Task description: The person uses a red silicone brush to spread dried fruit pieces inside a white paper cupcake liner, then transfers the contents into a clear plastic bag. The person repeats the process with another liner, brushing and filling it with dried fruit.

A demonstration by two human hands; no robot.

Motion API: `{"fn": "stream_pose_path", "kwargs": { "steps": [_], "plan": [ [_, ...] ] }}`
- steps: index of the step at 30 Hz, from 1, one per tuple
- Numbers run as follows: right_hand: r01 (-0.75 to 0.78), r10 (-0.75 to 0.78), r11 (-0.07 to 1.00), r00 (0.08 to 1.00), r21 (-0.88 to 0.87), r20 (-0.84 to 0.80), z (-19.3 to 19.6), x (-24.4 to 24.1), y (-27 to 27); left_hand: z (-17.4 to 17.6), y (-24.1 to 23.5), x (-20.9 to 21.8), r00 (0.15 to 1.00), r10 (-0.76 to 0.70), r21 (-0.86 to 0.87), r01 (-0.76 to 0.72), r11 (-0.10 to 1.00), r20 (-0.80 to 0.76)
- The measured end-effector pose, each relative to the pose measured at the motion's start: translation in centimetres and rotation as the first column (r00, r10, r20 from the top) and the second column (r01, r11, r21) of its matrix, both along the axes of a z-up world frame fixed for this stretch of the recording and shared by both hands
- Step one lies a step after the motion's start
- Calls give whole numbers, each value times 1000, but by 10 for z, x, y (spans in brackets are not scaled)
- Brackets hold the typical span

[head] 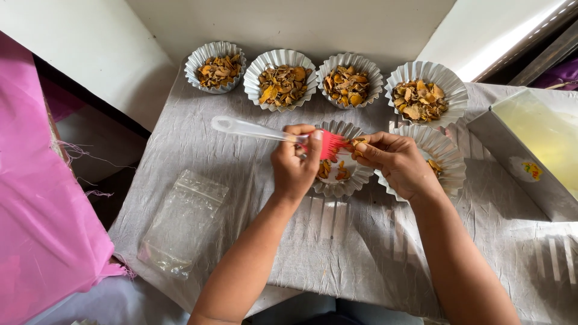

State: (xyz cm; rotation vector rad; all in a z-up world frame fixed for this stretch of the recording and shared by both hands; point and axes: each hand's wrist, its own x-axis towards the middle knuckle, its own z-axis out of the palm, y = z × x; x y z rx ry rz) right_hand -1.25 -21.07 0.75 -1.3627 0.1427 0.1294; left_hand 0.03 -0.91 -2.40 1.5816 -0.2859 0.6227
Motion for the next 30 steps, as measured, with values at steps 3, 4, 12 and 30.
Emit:
{"fn": "stream_pose_path", "kwargs": {
  "steps": [3, 4, 12, 30],
  "plan": [
    [28, -29, 998, 1000, 48, 5, -1, -2, -1, 15, 5, -8, 993, 115, -61, -116, 991, -12],
    [32, -33, 998, 999, 49, 3, 1, -5, 2, 7, 1, -7, 994, 112, -60, -112, 992, -14],
    [-84, 27, 825, 994, -559, -110, 99, -40, -33, 19, 11, -3, 996, 16, 196, -33, 980, 89],
    [-219, 504, 224, 860, -950, -80, 64, -5, 49, 16, 12, 5, 958, 286, 146, -285, 947, 14]
  ]
}}
